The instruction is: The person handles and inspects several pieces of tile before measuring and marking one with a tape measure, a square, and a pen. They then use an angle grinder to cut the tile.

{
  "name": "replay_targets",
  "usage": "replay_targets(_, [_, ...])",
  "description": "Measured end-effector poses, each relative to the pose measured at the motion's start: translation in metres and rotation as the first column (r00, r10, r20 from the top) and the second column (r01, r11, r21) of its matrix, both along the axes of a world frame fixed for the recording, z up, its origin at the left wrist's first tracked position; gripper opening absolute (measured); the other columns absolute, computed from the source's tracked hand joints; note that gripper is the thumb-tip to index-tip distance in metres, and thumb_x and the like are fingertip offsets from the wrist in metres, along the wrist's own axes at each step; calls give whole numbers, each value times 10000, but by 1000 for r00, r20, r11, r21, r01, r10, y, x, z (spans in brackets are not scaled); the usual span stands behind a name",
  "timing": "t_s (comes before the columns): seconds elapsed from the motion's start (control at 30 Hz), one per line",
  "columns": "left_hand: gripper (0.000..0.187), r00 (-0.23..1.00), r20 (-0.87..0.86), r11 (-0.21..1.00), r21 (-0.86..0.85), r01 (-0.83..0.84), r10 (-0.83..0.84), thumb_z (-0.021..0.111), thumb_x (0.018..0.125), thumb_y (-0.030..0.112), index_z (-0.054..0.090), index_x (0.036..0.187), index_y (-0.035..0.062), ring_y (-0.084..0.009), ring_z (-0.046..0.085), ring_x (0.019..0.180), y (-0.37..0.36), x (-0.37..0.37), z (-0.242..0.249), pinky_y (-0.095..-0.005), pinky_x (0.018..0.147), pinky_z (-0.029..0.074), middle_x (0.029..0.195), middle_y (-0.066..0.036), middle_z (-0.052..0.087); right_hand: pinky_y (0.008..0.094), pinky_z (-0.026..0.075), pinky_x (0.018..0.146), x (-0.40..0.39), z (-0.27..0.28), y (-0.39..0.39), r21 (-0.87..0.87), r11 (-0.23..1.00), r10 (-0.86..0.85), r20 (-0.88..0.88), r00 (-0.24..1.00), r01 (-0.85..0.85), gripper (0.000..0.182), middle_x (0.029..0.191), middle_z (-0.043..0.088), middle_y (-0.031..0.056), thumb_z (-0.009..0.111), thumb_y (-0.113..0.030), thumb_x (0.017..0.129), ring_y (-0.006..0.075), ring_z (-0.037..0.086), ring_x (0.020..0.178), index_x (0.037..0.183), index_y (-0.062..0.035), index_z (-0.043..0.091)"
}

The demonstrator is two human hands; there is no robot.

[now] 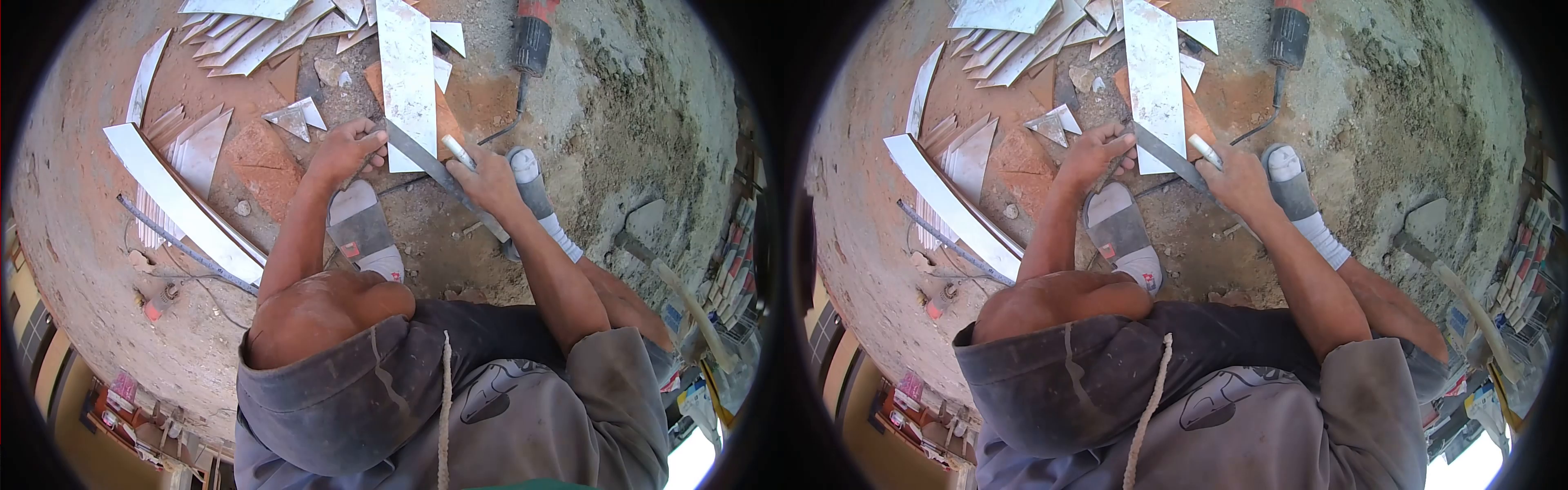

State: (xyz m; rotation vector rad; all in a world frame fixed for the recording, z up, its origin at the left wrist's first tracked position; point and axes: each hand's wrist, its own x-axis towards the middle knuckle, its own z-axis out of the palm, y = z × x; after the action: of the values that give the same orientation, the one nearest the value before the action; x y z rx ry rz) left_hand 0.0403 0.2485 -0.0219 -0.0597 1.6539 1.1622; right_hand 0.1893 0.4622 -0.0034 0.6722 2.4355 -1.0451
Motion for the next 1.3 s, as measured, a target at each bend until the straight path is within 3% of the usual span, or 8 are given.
replay_targets(0.1, [223, 1000, 10, 1000, -6, 4, -4, 641, 932, 263, 623, 951, 42, -109, 608, 742, 0, -1, -2, -264, 641, 484, 836, -23, 635, 515, 480, 713, -8, 2, -4, -19, 999, -41, -53, 998, 40, 313, 821, 654, 263, 640, -306, 845, 443, 639, 789, 924, -4, 641])
replay_targets(0.2, [244, 1000, -14, 1000, -18, 19, -19, 645, 925, 282, 631, 968, 42, -112, 640, 748, -1, -2, -4, -283, 641, 517, 859, -23, 666, 508, 483, 709, -5, -4, -5, 55, 998, -11, -91, 996, 17, 310, 816, 651, 263, 641, -300, 841, 440, 639, 782, 938, -5, 643])
replay_targets(0.43, [252, 999, 22, 999, -30, 44, -43, 646, 926, 288, 630, 970, 41, -119, 649, 745, 0, -5, -5, -287, 644, 524, 867, -31, 670, 505, 485, 708, -17, 0, -6, 13, 994, -109, -157, 982, 112, 298, 814, 646, 260, 640, -281, 837, 442, 636, 788, 960, -11, 642])
replay_targets(0.5, [254, 999, 13, 998, -34, 48, -47, 646, 927, 290, 629, 972, 41, -121, 650, 741, 1, -5, -5, -286, 643, 525, 868, -33, 670, 429, 494, 704, -21, 0, -5, 9, 997, -74, -128, 989, 75, 287, 823, 650, 209, 646, -279, 842, 395, 638, 760, 971, -23, 632])
replay_targets(0.93, [247, 1000, 27, 999, -52, 6, -4, 655, 914, 291, 631, 964, 50, -135, 673, 772, 5, -1, -6, -298, 656, 530, 891, -45, 682, 428, 488, 766, -25, -3, -14, -21, 995, -102, -246, 964, 100, 317, 913, 657, 225, 674, -253, 816, 373, 641, 844, 1024, -13, 667])
replay_targets(1.0, [245, 1000, 12, 998, -58, 3, -2, 653, 914, 291, 631, 960, 51, -137, 676, 775, 6, -2, -6, -301, 659, 531, 891, -44, 684, 485, 477, 739, -26, -3, -14, -15, 996, -88, -297, 951, 88, 256, 880, 643, 228, 664, -234, 821, 422, 621, 828, 936, -5, 646])
replay_targets(1.2, [243, 999, 33, 997, -68, 37, -35, 634, 926, 289, 633, 969, 49, -147, 680, 759, 7, -4, -2, -304, 661, 531, 895, -52, 691, 489, 477, 739, -29, -5, -12, 14, 998, -47, -282, 958, 53, 241, 869, 640, 230, 658, -228, 822, 421, 621, 827, 895, 0, 632])
replay_targets(1.3, [239, 999, 35, 997, -70, 32, -29, 630, 929, 282, 636, 980, 48, -154, 680, 749, 7, -4, -1, -310, 663, 532, 896, -57, 692, 445, 489, 750, -31, -8, -11, 17, 998, -56, -251, 966, 63, 288, 868, 651, 235, 673, -249, 810, 395, 638, 826, 954, 0, 663])
